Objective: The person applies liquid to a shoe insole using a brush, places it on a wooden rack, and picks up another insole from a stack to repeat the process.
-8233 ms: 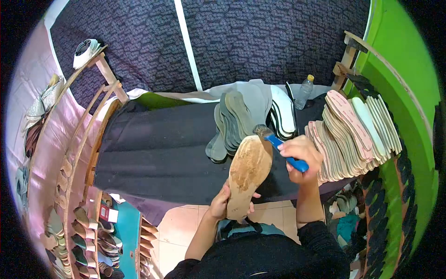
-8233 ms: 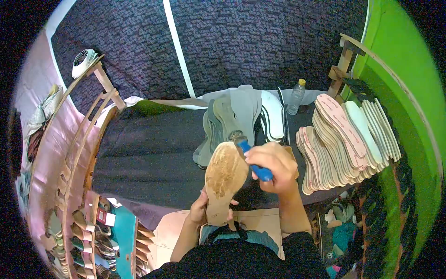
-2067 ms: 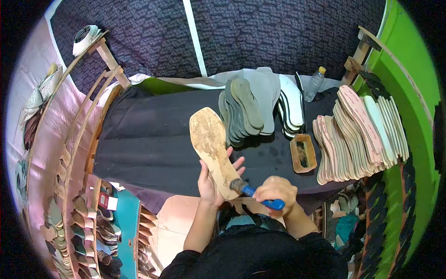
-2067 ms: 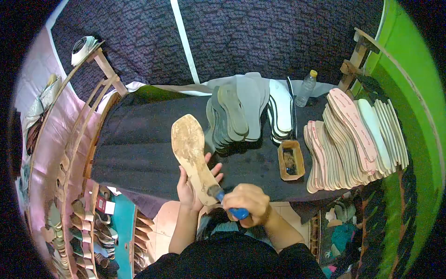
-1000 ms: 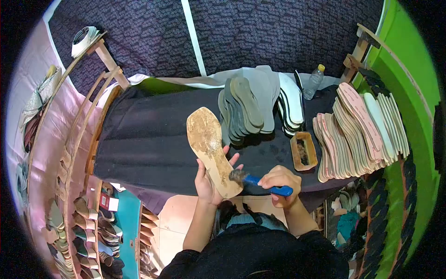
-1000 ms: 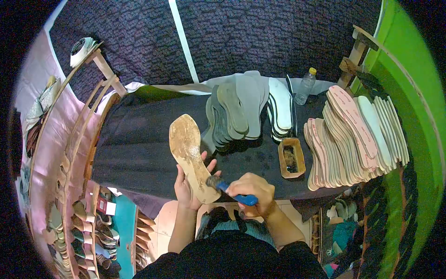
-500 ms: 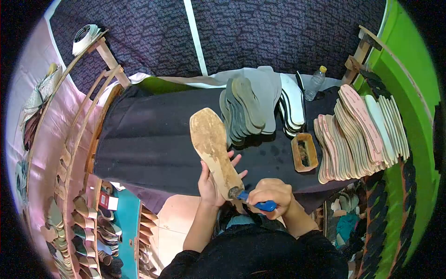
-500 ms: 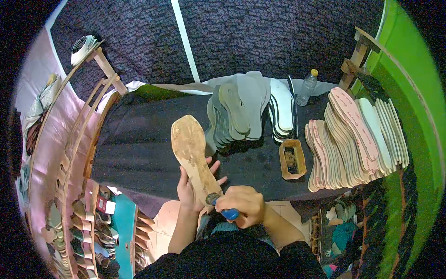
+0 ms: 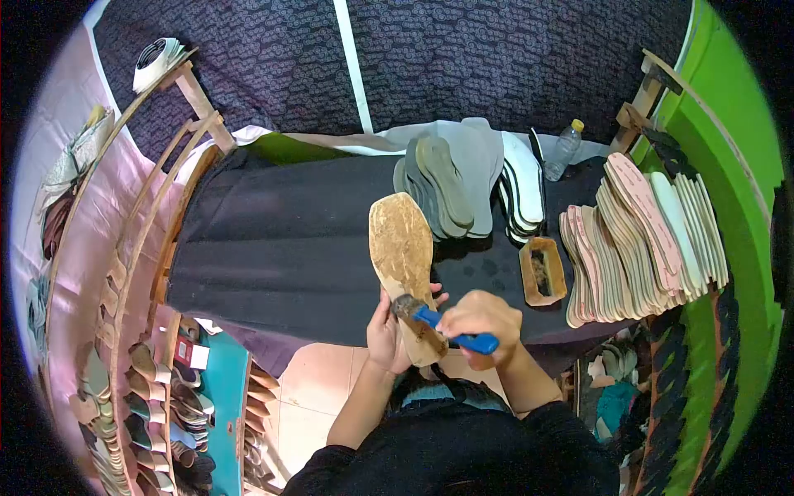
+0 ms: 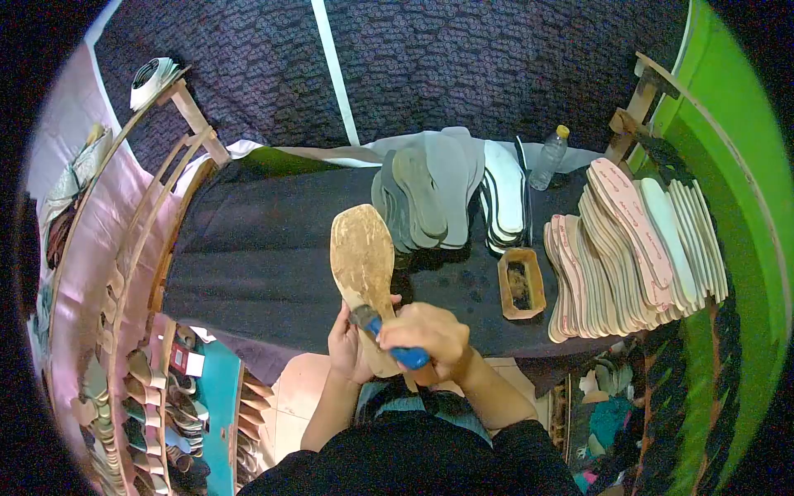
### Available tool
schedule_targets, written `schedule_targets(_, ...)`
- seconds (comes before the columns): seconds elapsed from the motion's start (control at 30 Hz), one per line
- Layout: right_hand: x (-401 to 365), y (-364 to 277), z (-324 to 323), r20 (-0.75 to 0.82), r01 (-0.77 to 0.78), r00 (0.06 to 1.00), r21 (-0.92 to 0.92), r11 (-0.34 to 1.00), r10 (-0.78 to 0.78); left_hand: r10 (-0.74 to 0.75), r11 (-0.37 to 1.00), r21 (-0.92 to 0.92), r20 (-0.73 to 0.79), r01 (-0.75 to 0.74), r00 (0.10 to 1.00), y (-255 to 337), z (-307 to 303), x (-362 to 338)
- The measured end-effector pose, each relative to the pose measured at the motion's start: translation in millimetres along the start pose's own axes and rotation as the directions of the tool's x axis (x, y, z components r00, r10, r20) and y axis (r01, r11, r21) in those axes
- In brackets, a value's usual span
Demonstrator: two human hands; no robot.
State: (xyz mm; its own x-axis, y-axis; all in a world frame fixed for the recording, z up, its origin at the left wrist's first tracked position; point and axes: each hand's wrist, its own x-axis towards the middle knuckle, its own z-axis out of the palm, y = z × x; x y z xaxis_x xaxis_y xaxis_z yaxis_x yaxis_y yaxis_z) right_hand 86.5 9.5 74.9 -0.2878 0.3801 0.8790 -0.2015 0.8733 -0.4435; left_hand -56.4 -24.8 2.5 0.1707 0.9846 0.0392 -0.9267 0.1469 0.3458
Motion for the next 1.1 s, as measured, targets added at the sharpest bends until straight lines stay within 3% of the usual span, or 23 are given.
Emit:
schedule_targets(0.1,-10.1,-3.5,-4.8,0.102,0.006,0.995,0.049,0.999,-0.011,0.02,0.998,0.055,-0.042,-0.017,0.999,1.7,-0.5,-0.7)
schedule_targets(0.17,-11.5,-6.4,-5.3,0.136,0.01,0.99,0.069,0.998,-0.02,0.007,0.995,-0.104,0.015,-0.006,1.0,2.1,0.0,-1.8)
schedule_targets(0.23,-8.6,-7.1,-5.6,0.12,-0.045,0.992,0.082,0.996,0.035,0.002,0.999,-0.042,0.018,-0.001,1.0,0.6,-1.5,-3.2)
schedule_targets(0.3,-2.8,-3.4,-4.8,-0.003,0.031,1.0,-0.057,0.998,-0.031,-0.003,0.996,0.088,0.028,0.001,1.0,0.1,-3.2,-3.4)
schedule_targets(0.47,-7.2,-0.7,-2.6,-0.02,0.104,0.994,-0.134,0.985,-0.108,-0.033,0.998,0.051,0.035,0.031,0.999,-0.7,-1.4,-4.0)
schedule_targets(0.5,-10.0,-3.6,-4.1,-0.018,0.105,0.994,-0.131,0.986,-0.108,-0.03,0.998,0.05,0.034,0.028,0.999,-0.3,-1.6,-4.4)
schedule_targets(0.57,-14.3,-9.3,-8.0,0.096,0.029,0.995,0.089,0.996,-0.037,-0.024,0.999,-0.033,0.081,0.027,0.996,1.8,-2.2,-5.1)
schedule_targets(0.6,-14.5,-9.2,-5.4,0.076,0.03,0.996,0.112,0.993,-0.038,-0.023,0.999,-0.034,0.082,0.026,0.996,2.3,-2.5,-4.9)
schedule_targets(0.77,-5.4,-5.2,-2.7,-0.03,-0.01,0.999,0.05,0.999,0.012,0.002,0.991,0.135,0.016,-0.004,1.0,1.5,-2.2,-6.3)
schedule_targets(0.97,3.2,-1.6,0.9,0.003,0.108,0.994,-0.058,0.993,-0.108,-0.092,0.993,-0.071,0.008,0.092,0.996,0.5,-3.2,-11.0)
schedule_targets(1.1,3.8,-1.2,3.7,0.022,0.153,0.988,-0.156,0.976,-0.152,-0.072,0.992,-0.106,-0.01,0.071,0.997,-0.7,-2.8,-12.6)
